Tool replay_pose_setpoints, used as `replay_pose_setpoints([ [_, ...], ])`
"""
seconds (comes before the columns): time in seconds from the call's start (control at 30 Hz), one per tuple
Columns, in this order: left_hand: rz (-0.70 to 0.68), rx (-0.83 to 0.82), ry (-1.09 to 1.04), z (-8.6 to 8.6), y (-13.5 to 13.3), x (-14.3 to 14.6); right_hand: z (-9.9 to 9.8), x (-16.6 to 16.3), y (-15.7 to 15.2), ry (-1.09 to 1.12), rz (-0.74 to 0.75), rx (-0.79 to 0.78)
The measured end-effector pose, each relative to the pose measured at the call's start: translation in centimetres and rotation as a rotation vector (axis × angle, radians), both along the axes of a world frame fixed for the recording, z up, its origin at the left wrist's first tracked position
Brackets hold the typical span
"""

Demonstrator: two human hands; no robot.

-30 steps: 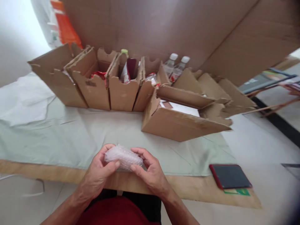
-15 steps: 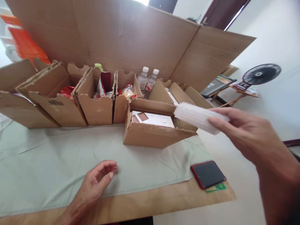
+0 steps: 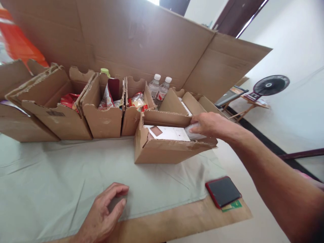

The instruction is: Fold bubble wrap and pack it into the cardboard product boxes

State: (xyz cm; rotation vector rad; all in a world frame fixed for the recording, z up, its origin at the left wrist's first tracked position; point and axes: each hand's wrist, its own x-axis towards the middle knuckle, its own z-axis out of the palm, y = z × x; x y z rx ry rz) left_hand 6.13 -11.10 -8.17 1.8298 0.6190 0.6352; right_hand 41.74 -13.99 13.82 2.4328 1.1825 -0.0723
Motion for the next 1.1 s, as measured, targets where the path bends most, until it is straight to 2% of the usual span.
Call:
replay_pose_setpoints([
  [0.13,-0.019,0.104,-0.008,0.3,-0.1,0.1,-1.4,0.8,-0.8,0.031,0.110,0.000],
  [0.3,-0.012,0.220,-0.006,0.5,-0.4,0.2,-1.9,0.6,-1.6,0.088,0.252,-0.014],
  [0.5,-0.015,0.206,0.040,0.2,-0.6,0.1,-2.0,0.6,-0.7,0.181,0.298,-0.031],
  [0.63,-0.008,0.145,0.024,0.9,-0.4,0.3,-1.7,0.3,-0.8,0.212,0.300,0.036],
  [0.7,0.010,0.119,0.018,1.6,-0.4,0.4,-1.2,-0.2,-2.2,0.179,0.275,0.136],
  [0.73,0.029,0.114,0.013,2.0,-0.4,0.5,-0.8,-0.6,-3.3,0.153,0.251,0.237],
  [0.83,0.101,0.085,0.024,3.2,-0.5,0.7,-0.2,-1.7,-7.9,0.103,0.169,0.701],
  [0.9,0.154,0.024,0.039,4.0,-0.6,1.1,-0.9,-2.0,-11.3,0.087,0.101,0.974],
  [1.0,0.178,-0.100,0.050,5.0,-0.1,2.6,-4.0,-1.9,-14.4,0.201,-0.028,1.138],
  [1.1,0.152,-0.160,0.000,5.9,0.8,5.5,-8.3,-1.5,-13.9,0.495,-0.035,1.151],
])
